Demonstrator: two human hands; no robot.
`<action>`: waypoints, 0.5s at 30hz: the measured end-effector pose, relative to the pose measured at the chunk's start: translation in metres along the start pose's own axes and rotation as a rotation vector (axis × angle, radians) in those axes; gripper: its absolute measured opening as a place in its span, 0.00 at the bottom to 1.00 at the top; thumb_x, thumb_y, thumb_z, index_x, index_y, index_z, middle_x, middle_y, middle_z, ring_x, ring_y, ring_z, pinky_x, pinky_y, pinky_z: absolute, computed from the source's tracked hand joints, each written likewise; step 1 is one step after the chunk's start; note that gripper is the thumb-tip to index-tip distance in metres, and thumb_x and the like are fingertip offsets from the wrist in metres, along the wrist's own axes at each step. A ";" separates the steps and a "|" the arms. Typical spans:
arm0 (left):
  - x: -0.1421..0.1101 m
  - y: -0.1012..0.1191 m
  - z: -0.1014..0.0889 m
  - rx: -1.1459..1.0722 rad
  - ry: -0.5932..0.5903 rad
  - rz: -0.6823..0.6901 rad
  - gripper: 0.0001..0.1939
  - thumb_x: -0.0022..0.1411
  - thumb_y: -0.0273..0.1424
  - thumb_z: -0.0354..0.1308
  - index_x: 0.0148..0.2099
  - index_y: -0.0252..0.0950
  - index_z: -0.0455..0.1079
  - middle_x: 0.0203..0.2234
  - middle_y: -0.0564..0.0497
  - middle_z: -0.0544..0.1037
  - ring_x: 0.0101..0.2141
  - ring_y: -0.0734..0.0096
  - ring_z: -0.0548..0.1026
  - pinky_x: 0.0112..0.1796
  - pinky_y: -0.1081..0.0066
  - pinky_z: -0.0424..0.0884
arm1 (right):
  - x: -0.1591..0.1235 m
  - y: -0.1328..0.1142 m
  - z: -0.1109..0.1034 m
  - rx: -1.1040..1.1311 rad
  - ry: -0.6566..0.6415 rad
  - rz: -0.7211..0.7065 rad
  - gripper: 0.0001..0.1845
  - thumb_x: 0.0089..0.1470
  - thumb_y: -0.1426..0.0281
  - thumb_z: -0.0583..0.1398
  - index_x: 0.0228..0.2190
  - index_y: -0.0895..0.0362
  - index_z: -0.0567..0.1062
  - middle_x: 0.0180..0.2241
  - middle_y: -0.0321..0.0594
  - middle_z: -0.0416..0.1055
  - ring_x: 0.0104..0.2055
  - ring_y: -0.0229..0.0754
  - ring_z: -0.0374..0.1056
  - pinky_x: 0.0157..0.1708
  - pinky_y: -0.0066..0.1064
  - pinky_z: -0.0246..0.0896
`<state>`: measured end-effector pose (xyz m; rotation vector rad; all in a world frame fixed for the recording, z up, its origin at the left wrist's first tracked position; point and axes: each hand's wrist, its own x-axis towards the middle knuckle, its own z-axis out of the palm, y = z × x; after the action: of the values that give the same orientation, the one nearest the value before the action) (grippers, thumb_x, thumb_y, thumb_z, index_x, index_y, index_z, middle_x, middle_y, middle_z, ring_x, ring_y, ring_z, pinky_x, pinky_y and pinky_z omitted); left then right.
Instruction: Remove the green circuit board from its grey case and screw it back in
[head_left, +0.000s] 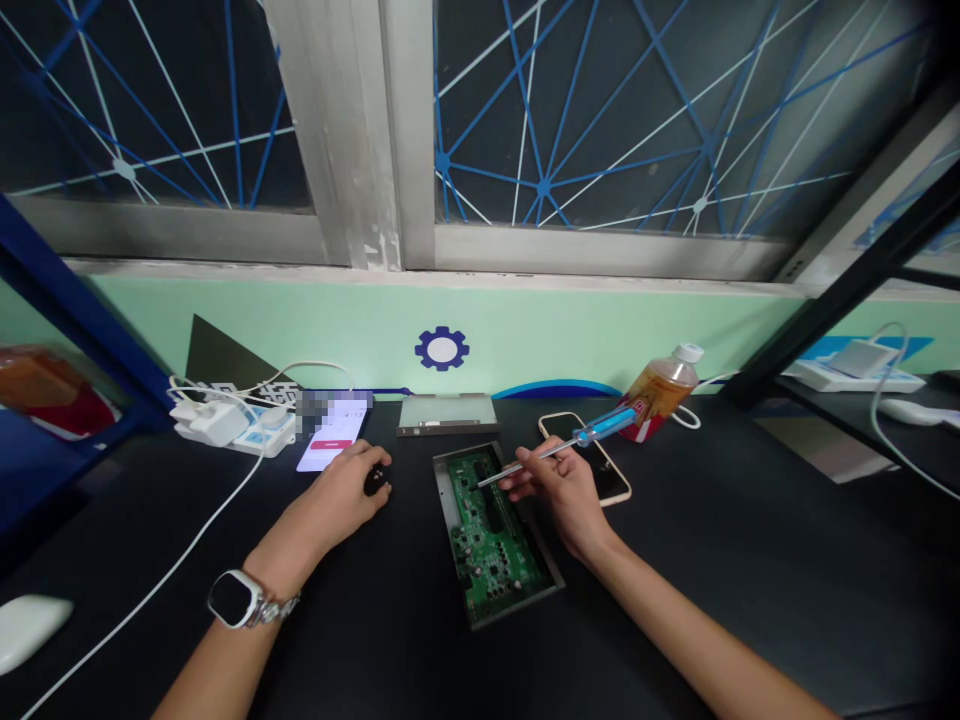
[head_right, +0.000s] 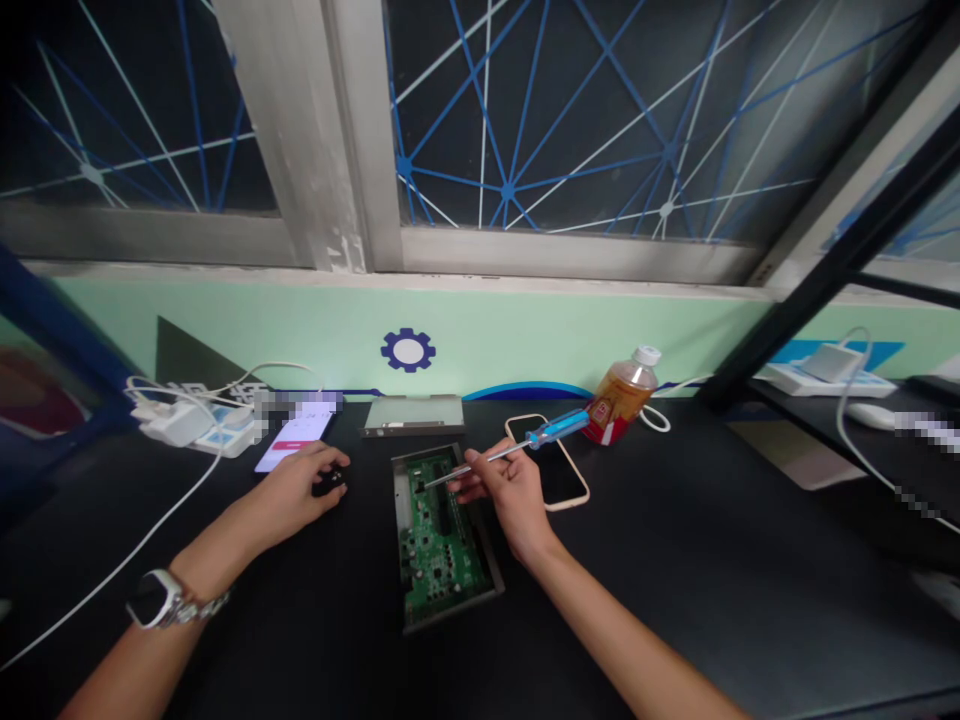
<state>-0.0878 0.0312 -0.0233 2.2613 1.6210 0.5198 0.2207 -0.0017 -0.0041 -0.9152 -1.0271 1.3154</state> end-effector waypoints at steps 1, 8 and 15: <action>0.000 0.000 0.002 0.009 0.005 -0.003 0.14 0.59 0.34 0.56 0.47 0.37 0.71 0.42 0.45 0.72 0.38 0.61 0.74 0.39 0.62 0.72 | 0.000 0.000 0.000 0.000 -0.002 0.001 0.18 0.51 0.60 0.68 0.28 0.55 0.65 0.24 0.38 0.79 0.27 0.46 0.78 0.24 0.31 0.73; 0.001 -0.016 0.019 -0.033 0.129 0.103 0.09 0.60 0.28 0.54 0.42 0.37 0.74 0.37 0.46 0.74 0.36 0.62 0.75 0.38 0.64 0.72 | -0.001 -0.002 0.002 -0.003 0.010 0.021 0.20 0.48 0.59 0.70 0.28 0.54 0.65 0.23 0.37 0.78 0.27 0.47 0.79 0.23 0.31 0.73; 0.003 -0.017 0.016 -0.048 0.140 0.131 0.10 0.60 0.23 0.52 0.35 0.38 0.74 0.33 0.48 0.76 0.33 0.64 0.75 0.35 0.66 0.70 | -0.001 -0.003 0.002 -0.003 0.001 0.025 0.21 0.47 0.58 0.70 0.28 0.55 0.66 0.24 0.38 0.79 0.27 0.48 0.79 0.24 0.33 0.73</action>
<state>-0.0937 0.0389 -0.0445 2.3533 1.5114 0.7568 0.2197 -0.0027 -0.0002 -0.9337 -1.0205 1.3339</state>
